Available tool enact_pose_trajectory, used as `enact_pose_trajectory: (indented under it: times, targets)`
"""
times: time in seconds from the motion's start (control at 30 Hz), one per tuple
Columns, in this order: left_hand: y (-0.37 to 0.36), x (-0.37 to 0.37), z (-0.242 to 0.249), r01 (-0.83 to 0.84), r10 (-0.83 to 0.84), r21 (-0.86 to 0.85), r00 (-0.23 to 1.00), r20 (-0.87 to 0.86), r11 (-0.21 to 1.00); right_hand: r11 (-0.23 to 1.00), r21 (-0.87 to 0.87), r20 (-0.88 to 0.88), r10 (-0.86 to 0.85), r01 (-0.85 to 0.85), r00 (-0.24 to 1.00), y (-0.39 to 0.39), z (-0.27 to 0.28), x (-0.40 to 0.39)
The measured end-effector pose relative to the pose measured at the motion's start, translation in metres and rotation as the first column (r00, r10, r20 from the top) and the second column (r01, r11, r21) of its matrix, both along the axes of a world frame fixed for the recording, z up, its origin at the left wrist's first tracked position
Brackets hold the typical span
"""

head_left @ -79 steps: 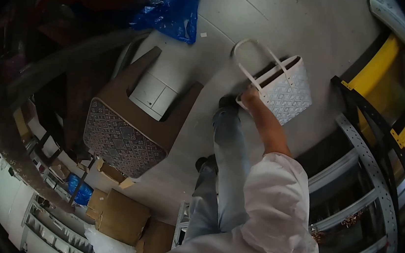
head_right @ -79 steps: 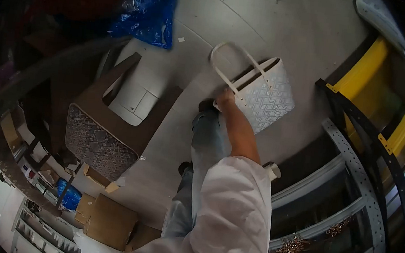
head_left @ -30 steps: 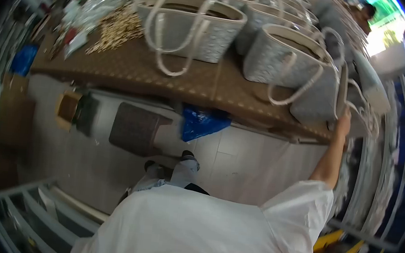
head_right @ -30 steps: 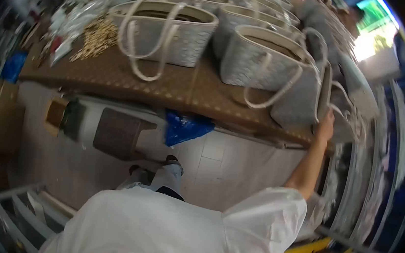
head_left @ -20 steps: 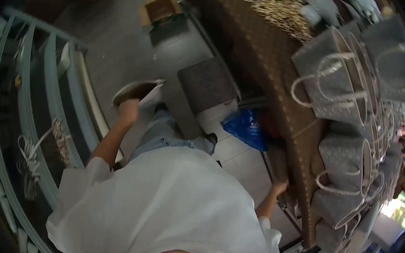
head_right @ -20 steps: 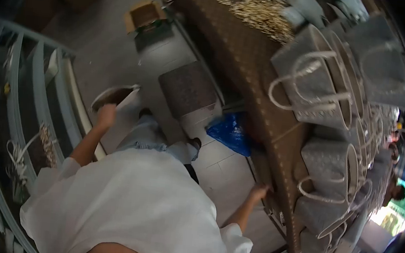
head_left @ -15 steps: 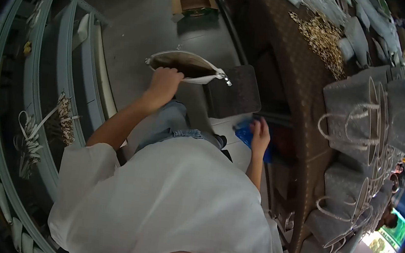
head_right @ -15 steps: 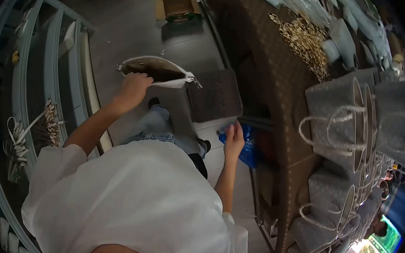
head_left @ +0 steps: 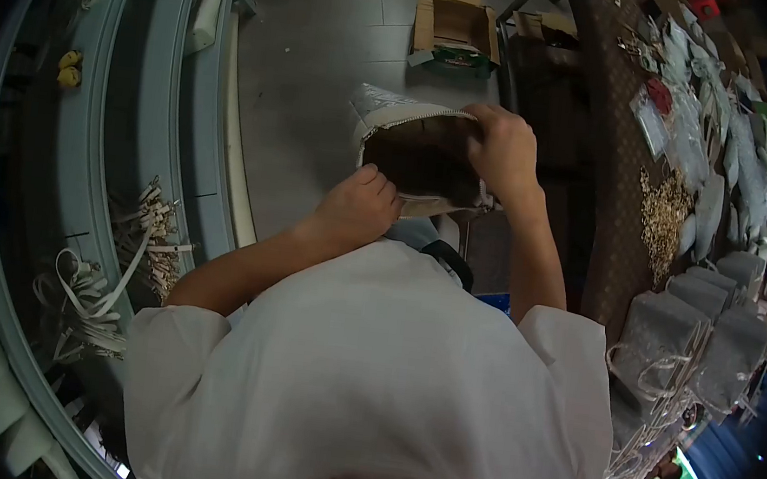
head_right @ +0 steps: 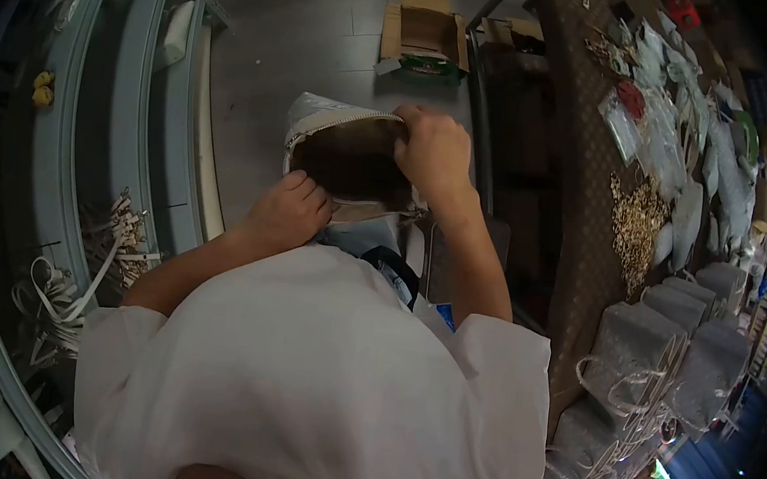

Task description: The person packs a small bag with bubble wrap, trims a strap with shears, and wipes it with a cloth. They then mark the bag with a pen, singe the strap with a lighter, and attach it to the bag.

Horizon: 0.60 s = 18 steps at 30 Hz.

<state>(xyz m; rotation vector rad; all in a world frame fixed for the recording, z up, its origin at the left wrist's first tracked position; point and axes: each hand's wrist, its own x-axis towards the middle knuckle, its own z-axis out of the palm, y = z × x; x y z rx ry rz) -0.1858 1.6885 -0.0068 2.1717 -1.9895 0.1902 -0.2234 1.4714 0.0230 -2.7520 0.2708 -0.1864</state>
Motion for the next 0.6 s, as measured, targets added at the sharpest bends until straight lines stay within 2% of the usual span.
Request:
enact_pose_trajectory:
  times: [0.07,0.13,0.17,0.2,0.23,0.27,0.3,0.33,0.37,0.43,0.47,0.53,0.6]
  targets:
    - [-0.004,0.033,-0.008,-0.013,0.013,0.045,1.000,-0.019,0.999,0.999,0.038,-0.006,0.000,0.000,1.000,-0.003,-0.017,0.032]
    - [-0.015,0.072,-0.019,0.001,0.015,0.114,0.990,-0.142,0.993,0.994,0.096,-0.118,0.058,-0.046,0.991,-0.011,-0.035,0.063]
    - [-0.022,0.092,-0.027,0.013,0.001,0.105,0.992,-0.126,0.994,0.990,0.115,-0.191,0.101,-0.080,0.976,-0.014,-0.039,0.079]
    - [-0.028,0.111,-0.035,0.012,0.012,0.113,0.979,-0.202,0.994,0.984,0.136,-0.262,0.144,-0.111,0.954,-0.018,-0.044,0.096]
    - [-0.038,0.135,-0.041,0.007,0.027,0.122,0.959,-0.280,0.992,0.987,0.125,-0.250,0.133,-0.105,0.959,-0.025,-0.054,0.116]
    - [-0.050,0.163,-0.042,0.009,0.023,0.118,0.962,-0.273,0.993,0.977,0.185,-0.231,0.149,-0.107,0.961,-0.031,-0.064,0.137]
    - [-0.058,0.191,-0.040,0.001,-0.009,-0.019,0.913,-0.408,1.000,0.961,0.254,-0.212,0.167,-0.111,0.963,-0.037,-0.071,0.160]
    - [-0.070,0.221,-0.035,-0.027,-0.061,-0.159,0.850,-0.523,0.987,0.961,0.251,-0.200,0.167,-0.114,0.966,-0.050,-0.073,0.189]
    - [-0.081,0.254,-0.022,-0.015,-0.069,-0.159,0.858,-0.510,0.987,0.968,0.232,-0.194,0.142,-0.095,0.971,-0.062,-0.072,0.218]
    - [-0.099,0.312,0.012,-0.262,0.074,-0.250,0.813,-0.577,0.932,0.974,0.221,-0.188,0.091,-0.048,0.978,-0.081,-0.066,0.269]
    - [-0.103,0.342,0.023,-0.244,0.058,-0.257,0.821,-0.568,0.935,0.979,0.186,-0.179,0.119,-0.085,0.977,-0.092,-0.061,0.297]
    - [-0.104,0.395,0.039,-0.501,0.294,-0.185,0.725,-0.623,0.845,0.985,0.133,-0.168,0.131,-0.109,0.977,-0.112,-0.054,0.345]
    - [-0.103,0.440,0.045,-0.629,0.441,-0.155,0.679,-0.587,0.762,0.972,0.123,-0.216,0.225,-0.203,0.950,-0.130,-0.056,0.393]
